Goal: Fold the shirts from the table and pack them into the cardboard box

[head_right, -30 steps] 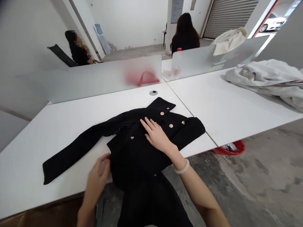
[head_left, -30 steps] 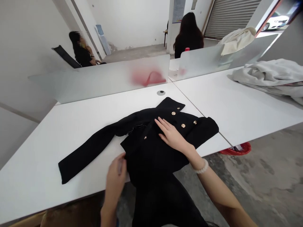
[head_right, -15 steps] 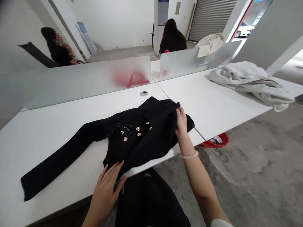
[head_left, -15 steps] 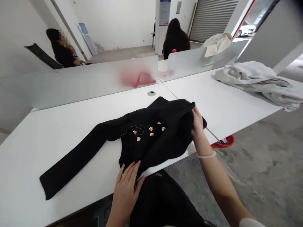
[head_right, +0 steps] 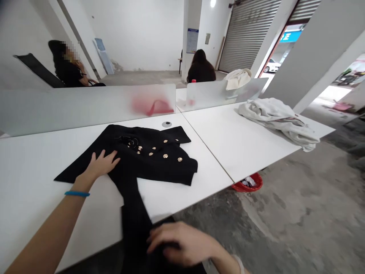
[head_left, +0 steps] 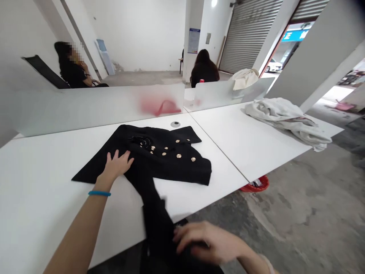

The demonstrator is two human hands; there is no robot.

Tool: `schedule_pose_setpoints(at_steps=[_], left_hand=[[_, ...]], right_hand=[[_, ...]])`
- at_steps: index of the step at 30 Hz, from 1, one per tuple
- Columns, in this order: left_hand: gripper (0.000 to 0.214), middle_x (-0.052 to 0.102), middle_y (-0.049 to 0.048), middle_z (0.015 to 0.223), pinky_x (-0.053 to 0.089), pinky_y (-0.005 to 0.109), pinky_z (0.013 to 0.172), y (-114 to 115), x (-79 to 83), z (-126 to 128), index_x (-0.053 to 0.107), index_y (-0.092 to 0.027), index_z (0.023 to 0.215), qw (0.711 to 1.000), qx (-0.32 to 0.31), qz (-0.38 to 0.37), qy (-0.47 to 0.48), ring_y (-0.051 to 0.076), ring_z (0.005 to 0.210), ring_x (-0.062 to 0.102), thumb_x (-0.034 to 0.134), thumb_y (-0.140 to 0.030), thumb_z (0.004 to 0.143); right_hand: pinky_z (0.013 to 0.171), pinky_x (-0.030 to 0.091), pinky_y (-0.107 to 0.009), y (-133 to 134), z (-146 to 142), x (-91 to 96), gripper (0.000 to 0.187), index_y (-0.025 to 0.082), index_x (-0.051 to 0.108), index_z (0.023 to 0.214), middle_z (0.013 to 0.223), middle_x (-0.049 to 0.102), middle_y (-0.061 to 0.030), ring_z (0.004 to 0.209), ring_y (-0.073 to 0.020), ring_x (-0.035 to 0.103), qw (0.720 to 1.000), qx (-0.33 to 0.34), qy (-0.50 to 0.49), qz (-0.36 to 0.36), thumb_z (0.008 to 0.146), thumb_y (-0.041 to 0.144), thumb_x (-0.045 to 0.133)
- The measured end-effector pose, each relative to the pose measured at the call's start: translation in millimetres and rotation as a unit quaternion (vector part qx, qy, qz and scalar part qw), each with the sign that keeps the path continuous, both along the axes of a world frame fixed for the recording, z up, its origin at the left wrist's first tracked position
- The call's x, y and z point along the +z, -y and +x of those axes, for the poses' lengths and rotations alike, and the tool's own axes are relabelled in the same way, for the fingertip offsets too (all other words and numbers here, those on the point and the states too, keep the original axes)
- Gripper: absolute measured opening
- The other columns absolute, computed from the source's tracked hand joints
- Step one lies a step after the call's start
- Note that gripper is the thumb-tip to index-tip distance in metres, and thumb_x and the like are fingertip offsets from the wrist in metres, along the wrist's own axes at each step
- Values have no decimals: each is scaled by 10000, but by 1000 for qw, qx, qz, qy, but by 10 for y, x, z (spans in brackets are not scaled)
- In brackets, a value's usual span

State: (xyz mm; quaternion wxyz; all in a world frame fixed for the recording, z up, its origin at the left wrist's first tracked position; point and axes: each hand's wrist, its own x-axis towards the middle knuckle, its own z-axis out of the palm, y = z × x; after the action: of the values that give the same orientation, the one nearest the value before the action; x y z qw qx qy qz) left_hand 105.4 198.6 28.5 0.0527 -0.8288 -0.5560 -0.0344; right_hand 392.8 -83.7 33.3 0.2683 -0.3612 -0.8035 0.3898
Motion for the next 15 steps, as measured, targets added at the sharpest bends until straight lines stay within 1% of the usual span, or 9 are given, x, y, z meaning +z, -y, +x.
schedule_pose_setpoints(at_steps=[1, 2, 3, 6, 7, 9, 11, 13, 15], left_hand=[[444, 569, 213, 1293, 214, 700, 1008, -5, 35, 9, 573, -64, 1216, 1000, 14, 19, 1, 431, 1311, 365, 352, -240, 874], [441, 554, 231, 1302, 199, 696, 1016, 42, 68, 37, 579, -52, 1205, 999, 19, 39, -1, 430, 1311, 364, 342, -214, 870], [435, 552, 236, 1301, 198, 677, 1030, 140, 96, 84, 587, -52, 1193, 998, 19, 58, -2, 416, 1300, 388, 331, -189, 869], [418, 650, 195, 1165, 328, 555, 1023, 668, 91, 318, 606, -89, 1179, 996, -29, 79, 7, 333, 1120, 577, 319, -237, 914], [423, 674, 169, 1128, 375, 515, 1004, 883, 49, 406, 614, -110, 1176, 996, -64, 60, 18, 305, 1058, 617, 320, -295, 935], [444, 651, 130, 1207, 406, 470, 1007, 1291, -84, 539, 608, -150, 1208, 991, -117, 46, 48, 283, 1113, 599, 327, -377, 949], [459, 592, 122, 1299, 409, 496, 1013, 1594, -241, 554, 605, -164, 1225, 986, -146, 64, 53, 311, 1214, 530, 339, -413, 945], [464, 507, 139, 1384, 371, 564, 1029, 1753, -381, 407, 593, -152, 1245, 986, -121, 102, 54, 351, 1293, 439, 331, -391, 946], [462, 456, 154, 1423, 320, 623, 1042, 1778, -492, 105, 585, -132, 1253, 988, -69, 127, 60, 376, 1345, 352, 288, -315, 949]], right_hand=[[969, 467, -305, 17, -71, 82, 352, 254, 635, 1139, 1209, 628, -41, 1140, -164, 576, 998, 55, 28, 21, 857, 153, 448], [1030, 420, -314, -6, -88, 166, 368, 250, 639, 1135, 1251, 607, -38, 1199, -157, 533, 996, 64, 46, 50, 860, 123, 429], [1063, 391, -330, -67, -53, 241, 378, 241, 637, 1136, 1268, 597, -42, 1226, -157, 509, 995, 33, 55, 80, 867, 105, 409], [1024, 441, -367, -417, 276, 330, 350, 234, 613, 1146, 1223, 621, -71, 1173, -174, 550, 976, -161, 71, 129, 918, 141, 364], [998, 464, -380, -562, 417, 299, 336, 235, 612, 1140, 1202, 631, -79, 1150, -185, 568, 962, -217, 81, 143, 936, 174, 353], [1003, 455, -442, -840, 669, 157, 323, 230, 617, 1141, 1202, 631, -96, 1169, -220, 561, 932, -290, 132, 172, 956, 240, 353], [1033, 403, -528, -1033, 818, -51, 322, 221, 630, 1144, 1249, 605, -112, 1238, -265, 507, 908, -305, 210, 195, 957, 284, 376], [1035, 388, -558, -1093, 818, -262, 327, 206, 630, 1169, 1310, 561, -128, 1283, -290, 458, 893, -293, 272, 207, 953, 297, 401], [1011, 423, -537, -1014, 656, -428, 321, 185, 627, 1186, 1315, 550, -148, 1271, -302, 464, 880, -294, 300, 222, 940, 272, 439]])
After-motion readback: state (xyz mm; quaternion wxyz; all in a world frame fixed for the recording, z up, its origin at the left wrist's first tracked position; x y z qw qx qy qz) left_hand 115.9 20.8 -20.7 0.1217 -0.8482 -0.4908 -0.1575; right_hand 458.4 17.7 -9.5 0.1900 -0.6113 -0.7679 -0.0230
